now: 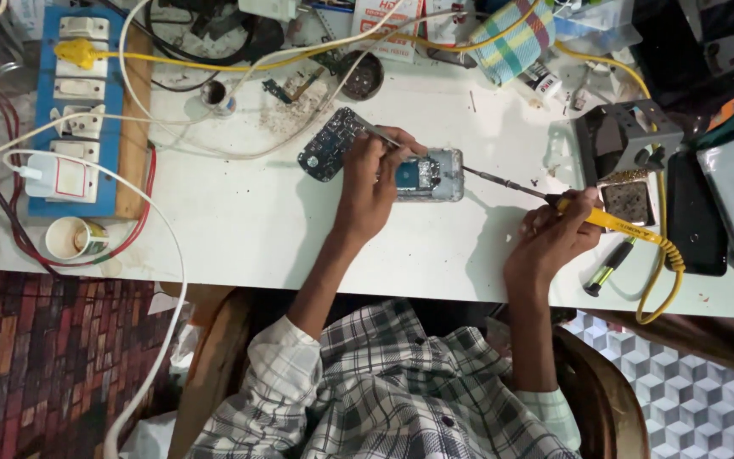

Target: The person uses a soldering iron and tweezers to apply solder to a small electronic component on a disassembled mobile phone chassis. They repeatedly heat the joint and feed solder while holding the component steady.

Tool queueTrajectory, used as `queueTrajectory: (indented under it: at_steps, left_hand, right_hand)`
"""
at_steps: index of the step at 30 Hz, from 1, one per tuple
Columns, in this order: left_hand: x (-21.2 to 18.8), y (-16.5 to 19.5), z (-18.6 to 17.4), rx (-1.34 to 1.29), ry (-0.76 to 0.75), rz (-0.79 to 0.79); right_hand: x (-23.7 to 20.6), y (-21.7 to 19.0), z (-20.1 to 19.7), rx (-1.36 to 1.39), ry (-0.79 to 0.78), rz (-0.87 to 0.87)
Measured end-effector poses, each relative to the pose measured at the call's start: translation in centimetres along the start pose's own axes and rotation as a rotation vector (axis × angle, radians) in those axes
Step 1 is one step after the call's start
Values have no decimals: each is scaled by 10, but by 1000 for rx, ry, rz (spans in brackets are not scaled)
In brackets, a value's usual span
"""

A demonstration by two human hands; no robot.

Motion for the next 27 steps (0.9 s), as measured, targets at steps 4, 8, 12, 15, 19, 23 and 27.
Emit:
queueTrajectory:
  at_steps: [4,8,12,15,19,23,27]
  left_hand:
    - [3,-6,-5,-152,-67,-89]
    - [2,-5,-3,-220,34,-106]
    - [-5,-3,4,-173,93,-137]
    - [-10,7,1,68,126,-70]
    - [-14,12,-8,7,170,7]
    - [-13,10,-8,22,131,-80]
    - [-11,10,-5,264,83,-53]
  right_hand:
    - [1,-1,1,23,-32,-15]
    - [2,-2,1,24,-28,-16]
    - [1,-1,4,-1,-64,-19]
    - [1,0,4,-22,-84,-32]
    - [2,2,0,28,-94,-43]
    - [2,1,3,42,-113,-53]
    - [-2,-2,8,-11,-83,2]
Point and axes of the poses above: each hand's wrist, its own x-axis towards the middle knuckle, its own z-axis out of the palm, y = z × x, the point moved 5 cm from there along x, towards the middle knuckle, and after that the axes turned 15 degrees about -y, right-handed, at the moved point
